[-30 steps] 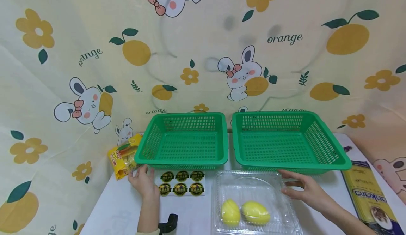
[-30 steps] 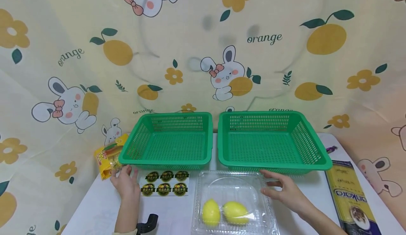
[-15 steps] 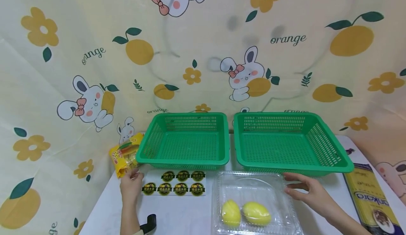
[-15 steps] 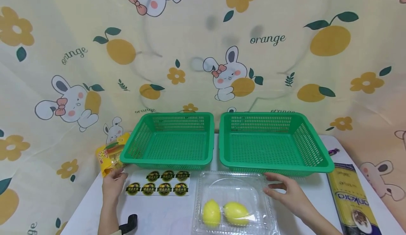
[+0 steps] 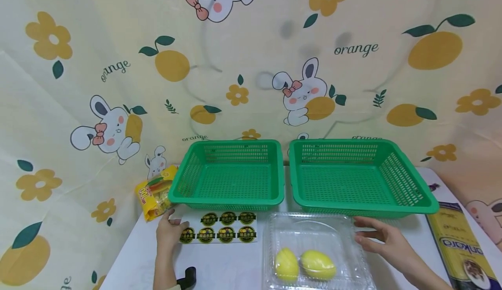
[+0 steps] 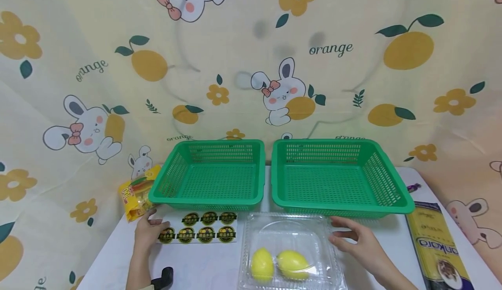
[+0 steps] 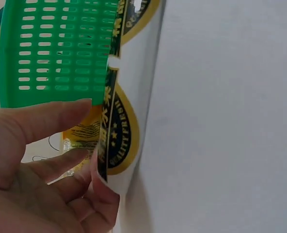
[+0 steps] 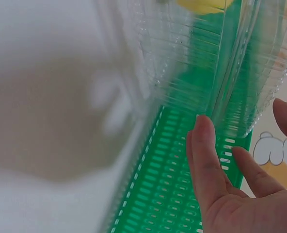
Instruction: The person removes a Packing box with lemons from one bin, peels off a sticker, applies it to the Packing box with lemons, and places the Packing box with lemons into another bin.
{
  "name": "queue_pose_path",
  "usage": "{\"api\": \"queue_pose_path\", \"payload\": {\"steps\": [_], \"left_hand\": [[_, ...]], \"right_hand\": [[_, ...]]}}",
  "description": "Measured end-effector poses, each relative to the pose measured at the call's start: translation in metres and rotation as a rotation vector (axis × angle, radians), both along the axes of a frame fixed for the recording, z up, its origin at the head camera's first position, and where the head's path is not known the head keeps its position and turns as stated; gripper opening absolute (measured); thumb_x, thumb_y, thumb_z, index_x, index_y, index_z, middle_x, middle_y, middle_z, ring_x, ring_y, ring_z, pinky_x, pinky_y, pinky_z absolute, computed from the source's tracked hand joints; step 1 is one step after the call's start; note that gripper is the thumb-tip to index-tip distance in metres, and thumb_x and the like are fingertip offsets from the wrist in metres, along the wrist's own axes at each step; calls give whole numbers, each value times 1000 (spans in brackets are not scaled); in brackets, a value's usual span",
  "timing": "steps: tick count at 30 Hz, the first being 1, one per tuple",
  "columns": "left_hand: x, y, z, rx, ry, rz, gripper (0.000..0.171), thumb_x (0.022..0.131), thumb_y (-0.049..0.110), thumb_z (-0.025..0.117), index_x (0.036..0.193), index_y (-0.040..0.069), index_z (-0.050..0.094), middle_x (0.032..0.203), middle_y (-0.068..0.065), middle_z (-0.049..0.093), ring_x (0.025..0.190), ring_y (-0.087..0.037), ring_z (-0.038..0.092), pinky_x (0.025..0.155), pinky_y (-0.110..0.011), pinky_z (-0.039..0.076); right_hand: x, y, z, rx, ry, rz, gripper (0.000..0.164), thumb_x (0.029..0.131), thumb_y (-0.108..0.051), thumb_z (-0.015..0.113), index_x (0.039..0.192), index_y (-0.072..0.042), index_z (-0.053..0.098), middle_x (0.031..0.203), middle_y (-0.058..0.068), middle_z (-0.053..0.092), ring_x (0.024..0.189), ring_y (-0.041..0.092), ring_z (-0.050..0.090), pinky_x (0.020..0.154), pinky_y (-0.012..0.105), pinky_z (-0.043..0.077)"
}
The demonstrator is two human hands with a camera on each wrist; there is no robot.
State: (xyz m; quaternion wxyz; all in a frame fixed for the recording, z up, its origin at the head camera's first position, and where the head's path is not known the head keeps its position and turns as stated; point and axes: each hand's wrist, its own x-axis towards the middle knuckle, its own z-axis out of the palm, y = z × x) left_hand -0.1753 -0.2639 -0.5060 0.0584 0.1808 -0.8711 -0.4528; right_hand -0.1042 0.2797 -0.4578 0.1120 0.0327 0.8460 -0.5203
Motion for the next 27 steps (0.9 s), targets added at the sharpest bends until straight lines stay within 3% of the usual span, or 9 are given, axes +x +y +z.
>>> {"api": "queue_pose_path", "payload": {"steps": [3, 9, 15, 24, 27], "left_hand": [[1, -1, 2, 27, 10, -4, 64, 85, 5, 73, 138, -16, 44, 100, -28, 64, 92, -39, 62, 77, -44, 53], [4, -1, 11, 142, 6, -13, 43, 88, 4, 70, 124, -17, 58, 100, -18, 61, 91, -24, 54, 65, -21, 48], [6, 0, 20, 231, 18, -12, 36, 88, 1, 69, 121, -14, 61, 94, -11, 61, 76, -14, 54, 58, -21, 50], [2, 6, 20, 352, 12, -37, 40, 88, -2, 71, 123, -16, 59, 114, -26, 66, 80, -5, 62, 69, -14, 53], [1, 7, 18, 373, 16, -29, 38, 87, -3, 72, 120, -16, 61, 107, -21, 69, 79, -4, 63, 69, -14, 53]], "right_hand": [[2, -1, -2, -32, 12, -3, 67, 96, -25, 69, 146, 9, 40, 141, 32, 46, 114, 35, 60, 79, 33, 59], [3, -2, -3, -52, -4, -14, 68, 96, -25, 68, 147, 10, 38, 142, 33, 44, 115, 35, 59, 80, 35, 60], [3, -2, -3, -44, -10, -18, 69, 97, -26, 68, 147, 10, 37, 142, 33, 44, 115, 36, 60, 79, 34, 60], [3, -1, -5, -88, -21, -14, 67, 98, -25, 66, 147, 10, 36, 142, 33, 43, 113, 30, 62, 80, 35, 59], [3, -1, -5, -92, -20, -13, 67, 98, -25, 66, 147, 10, 37, 142, 33, 43, 113, 31, 62, 80, 36, 60]]}}
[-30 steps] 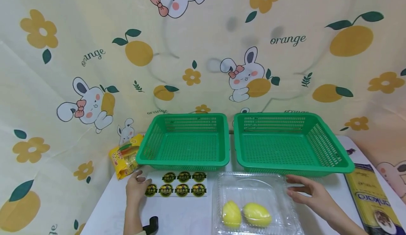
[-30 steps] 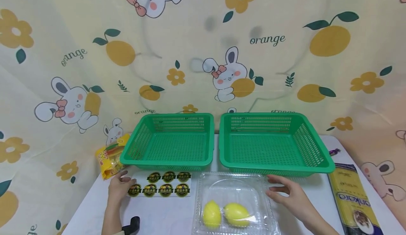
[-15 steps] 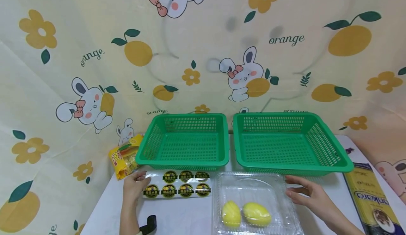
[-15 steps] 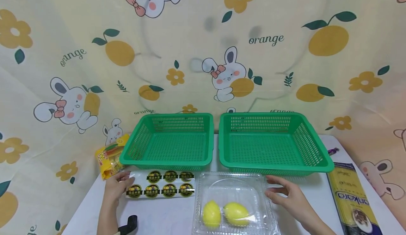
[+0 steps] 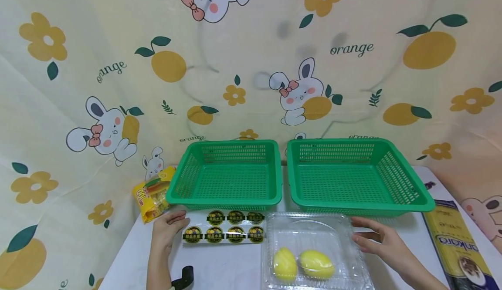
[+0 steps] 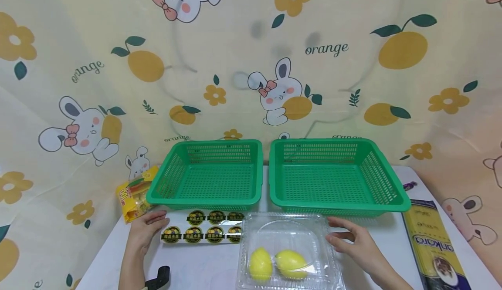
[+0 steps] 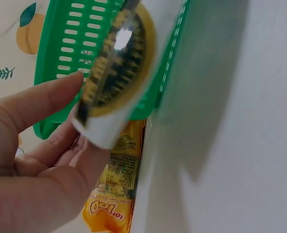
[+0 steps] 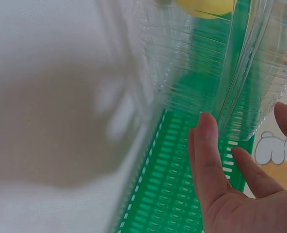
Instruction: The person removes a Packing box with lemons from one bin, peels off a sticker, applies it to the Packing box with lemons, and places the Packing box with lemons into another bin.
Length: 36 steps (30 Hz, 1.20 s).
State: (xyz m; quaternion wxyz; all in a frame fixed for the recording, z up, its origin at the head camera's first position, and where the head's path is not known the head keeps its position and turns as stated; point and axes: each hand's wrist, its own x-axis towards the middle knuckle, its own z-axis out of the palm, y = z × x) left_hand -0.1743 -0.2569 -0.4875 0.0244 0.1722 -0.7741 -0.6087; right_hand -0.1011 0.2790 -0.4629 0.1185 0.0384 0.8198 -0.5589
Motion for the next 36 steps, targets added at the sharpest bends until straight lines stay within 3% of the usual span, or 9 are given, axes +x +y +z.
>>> {"api": "queue_pose_path", "payload": {"steps": [6, 9, 12, 16, 20, 22, 24, 31, 36], "left_hand": [[-3, 6, -3, 73, 18, 0, 39, 86, -2, 74, 119, -18, 60, 94, -7, 72, 77, -3, 64, 69, -14, 53], [-6, 11, -5, 178, 25, 17, 45, 87, -1, 74, 124, -20, 56, 103, -10, 71, 81, -3, 65, 73, -14, 53], [-8, 17, -7, 217, -3, 14, 53, 90, 6, 72, 130, -21, 50, 123, -23, 62, 103, -15, 62, 87, -22, 52], [-8, 21, -5, 140, -45, -96, 59, 95, 15, 67, 133, -24, 44, 142, -36, 39, 132, -39, 39, 108, -45, 41], [-3, 21, 2, 69, -44, -157, 44, 94, 12, 68, 123, -20, 57, 120, -28, 58, 109, -33, 54, 89, -37, 52], [1, 18, 10, 56, -40, -155, 37, 92, 10, 70, 118, -16, 62, 102, -17, 68, 90, -20, 59, 73, -26, 52], [9, 13, 22, 57, -31, -165, 38, 92, 8, 69, 121, -15, 61, 96, -16, 73, 84, -16, 65, 70, -23, 54], [40, 14, 79, 149, 19, -183, 41, 100, 7, 58, 138, -7, 51, 114, -15, 71, 95, -17, 70, 81, -27, 57], [58, 43, 109, 161, 134, -177, 38, 102, 8, 56, 138, -5, 52, 121, -16, 68, 95, -15, 69, 81, -28, 58]], "right_hand": [[2, -1, 0, -2, 3, 0, 67, 97, -25, 66, 147, 10, 37, 142, 34, 42, 115, 35, 60, 80, 36, 60], [2, -1, 0, -4, 0, 1, 67, 98, -25, 66, 147, 10, 37, 142, 34, 42, 115, 35, 60, 80, 36, 60], [2, -1, 0, -7, -1, 3, 67, 98, -25, 66, 147, 10, 37, 142, 34, 42, 115, 35, 60, 80, 36, 60], [1, -1, 0, 5, 0, 2, 67, 98, -26, 65, 147, 10, 37, 142, 34, 43, 114, 34, 61, 79, 36, 60], [0, -1, 2, 26, 9, 4, 66, 99, -28, 64, 146, 10, 38, 142, 33, 44, 114, 34, 61, 80, 36, 60], [0, -1, 3, 42, 14, 0, 66, 99, -28, 64, 146, 10, 39, 141, 33, 45, 116, 36, 60, 80, 36, 60], [-1, -2, 5, 67, 21, -4, 66, 99, -29, 64, 145, 10, 40, 141, 33, 45, 118, 38, 57, 82, 36, 59], [5, -13, 19, 256, 164, -31, 57, 97, -32, 66, 138, 6, 53, 134, 26, 56, 120, 42, 54, 87, 46, 56], [12, -42, 38, 262, 466, -55, 37, 95, -15, 70, 128, -1, 64, 126, 12, 63, 112, 0, 57, 85, 20, 54]]}}
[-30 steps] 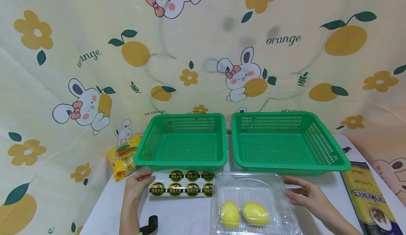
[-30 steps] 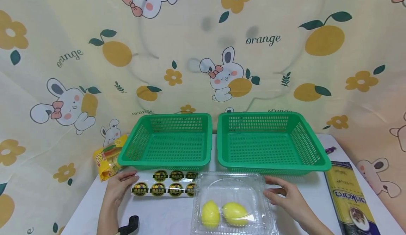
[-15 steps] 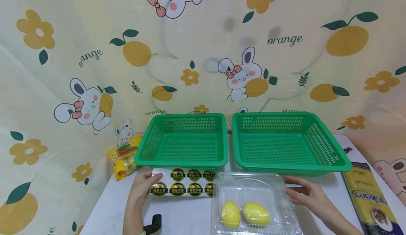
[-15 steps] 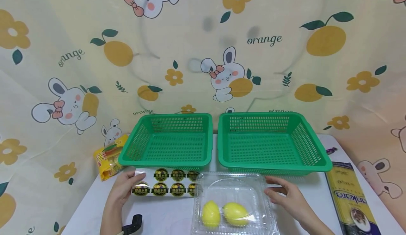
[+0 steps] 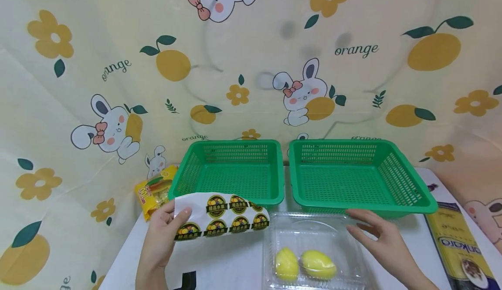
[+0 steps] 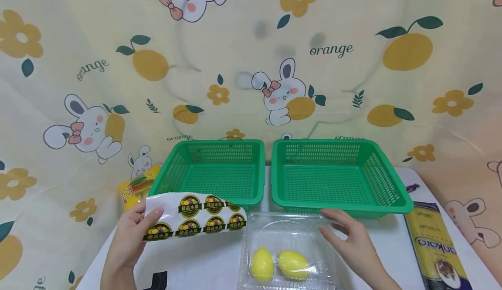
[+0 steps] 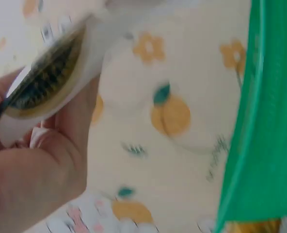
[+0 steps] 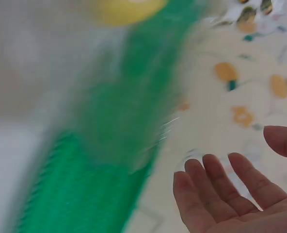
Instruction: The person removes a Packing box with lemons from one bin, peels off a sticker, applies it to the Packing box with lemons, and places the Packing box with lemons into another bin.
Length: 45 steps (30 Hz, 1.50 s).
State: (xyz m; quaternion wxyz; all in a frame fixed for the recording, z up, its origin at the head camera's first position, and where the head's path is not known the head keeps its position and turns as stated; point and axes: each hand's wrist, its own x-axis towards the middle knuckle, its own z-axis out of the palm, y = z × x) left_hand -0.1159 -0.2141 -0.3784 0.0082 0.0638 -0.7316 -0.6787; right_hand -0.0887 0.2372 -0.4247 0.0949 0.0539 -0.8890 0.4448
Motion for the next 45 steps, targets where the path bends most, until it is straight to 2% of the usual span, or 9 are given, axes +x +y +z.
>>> {"api": "queue_pose_path", "payload": {"steps": [2, 6, 12, 16, 21, 25, 32, 38, 45], "left_hand": [[6, 12, 7, -9, 48, -9, 37, 102, 8, 56, 136, -6, 53, 123, -17, 67, 96, -15, 69, 82, -27, 57], [17, 29, 18, -34, 80, -4, 34, 102, 8, 57, 134, -5, 55, 124, -18, 67, 98, -14, 69, 82, -28, 57], [32, 58, 26, 90, 130, 79, 33, 103, 11, 54, 132, -7, 54, 120, -16, 69, 97, -15, 70, 81, -30, 58], [33, 89, 19, 226, 215, 1, 32, 103, 9, 53, 129, -10, 51, 116, -20, 69, 100, -22, 70, 83, -37, 59], [39, 120, 8, 335, 211, -118, 33, 104, 14, 52, 127, -8, 47, 115, -18, 68, 102, -27, 69, 85, -41, 58], [46, 136, 2, 386, 229, -189, 32, 105, 17, 50, 123, -9, 44, 114, -14, 68, 101, -26, 69, 85, -41, 58], [55, 154, -4, 391, 274, -258, 25, 106, 15, 48, 115, -8, 45, 111, -12, 67, 99, -23, 67, 84, -38, 58], [59, 161, -7, 382, 301, -338, 23, 106, 10, 44, 114, -11, 42, 114, -25, 60, 101, -22, 66, 86, -38, 58], [60, 162, -7, 404, 289, -357, 24, 107, 11, 43, 115, -11, 41, 114, -28, 59, 100, -24, 67, 84, -39, 58]], "right_hand": [[3, -14, 10, -18, 95, 23, 34, 93, -10, 71, 126, -4, 67, 125, 4, 64, 108, -12, 52, 85, 12, 50], [9, -38, 27, -98, 188, 102, 33, 92, -4, 70, 124, -9, 70, 122, -2, 68, 111, -4, 57, 89, 11, 48], [17, -64, 39, -251, 314, 235, 39, 88, 12, 66, 125, -3, 68, 124, 9, 69, 116, 7, 61, 96, 15, 47], [18, -81, 41, -358, 488, 359, 44, 81, 23, 66, 122, 7, 67, 125, 16, 67, 120, 16, 61, 98, 20, 47], [17, -101, 42, -422, 675, 453, 39, 80, 17, 72, 118, 11, 67, 125, 22, 65, 120, 22, 61, 100, 24, 48], [18, -110, 43, -384, 758, 429, 34, 88, -1, 74, 118, 13, 66, 127, 25, 62, 124, 24, 59, 101, 25, 47], [21, -116, 35, -250, 832, 280, 41, 95, -22, 70, 117, 12, 67, 129, 26, 61, 132, 26, 52, 107, 26, 41], [20, -122, 35, -181, 977, 231, 35, 96, -18, 69, 111, 14, 70, 122, 28, 63, 130, 29, 53, 109, 29, 41], [12, -126, 53, -84, 1261, 193, 27, 96, -10, 68, 89, 15, 73, 107, 27, 69, 115, 27, 65, 103, 30, 47]]}}
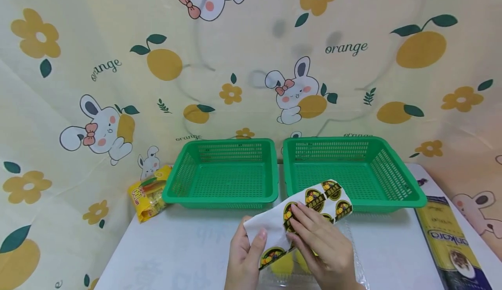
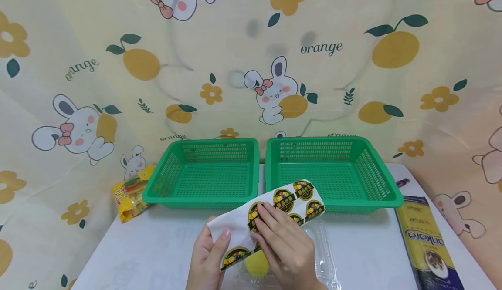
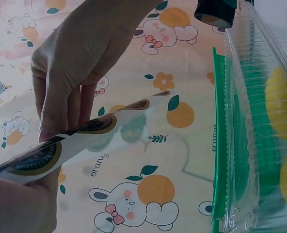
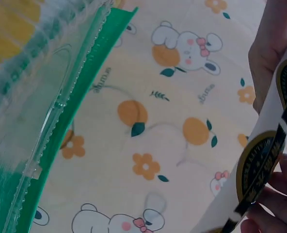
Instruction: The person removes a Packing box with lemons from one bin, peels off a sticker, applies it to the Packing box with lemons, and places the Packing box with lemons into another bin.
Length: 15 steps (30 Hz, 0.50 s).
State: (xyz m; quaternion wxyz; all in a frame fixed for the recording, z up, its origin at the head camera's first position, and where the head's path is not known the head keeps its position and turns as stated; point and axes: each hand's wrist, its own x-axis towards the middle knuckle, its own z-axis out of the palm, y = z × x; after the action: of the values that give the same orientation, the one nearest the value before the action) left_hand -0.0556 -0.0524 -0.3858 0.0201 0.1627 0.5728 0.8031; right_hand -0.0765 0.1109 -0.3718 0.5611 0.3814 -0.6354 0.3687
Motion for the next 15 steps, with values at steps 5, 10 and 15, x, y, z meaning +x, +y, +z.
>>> {"api": "queue_pose_path", "payload": {"steps": [5, 10, 15], "left_hand": [[0, 1, -1, 35, -40, -5, 29, 106, 12, 45, 116, -13, 39, 114, -20, 62, 102, -24, 67, 85, -40, 58], [0, 4, -2, 96, -82, 3, 31, 105, 11, 49, 119, -15, 40, 111, -12, 66, 99, -22, 68, 82, -38, 59], [0, 4, -2, 85, -110, 0, 30, 104, 13, 51, 120, -12, 43, 111, -10, 66, 99, -22, 68, 84, -38, 59]], "right_hand": [[-2, -3, 4, 44, 114, -123, 27, 96, -11, 67, 85, 13, 75, 99, 24, 72, 99, 28, 72, 98, 29, 50], [-2, -2, 4, 70, 157, -133, 27, 97, -9, 65, 81, 11, 75, 91, 25, 72, 87, 29, 74, 89, 29, 55], [-5, -1, 5, 0, 162, -18, 25, 95, -5, 67, 76, 11, 74, 88, 24, 73, 81, 26, 74, 73, 23, 59]]}}
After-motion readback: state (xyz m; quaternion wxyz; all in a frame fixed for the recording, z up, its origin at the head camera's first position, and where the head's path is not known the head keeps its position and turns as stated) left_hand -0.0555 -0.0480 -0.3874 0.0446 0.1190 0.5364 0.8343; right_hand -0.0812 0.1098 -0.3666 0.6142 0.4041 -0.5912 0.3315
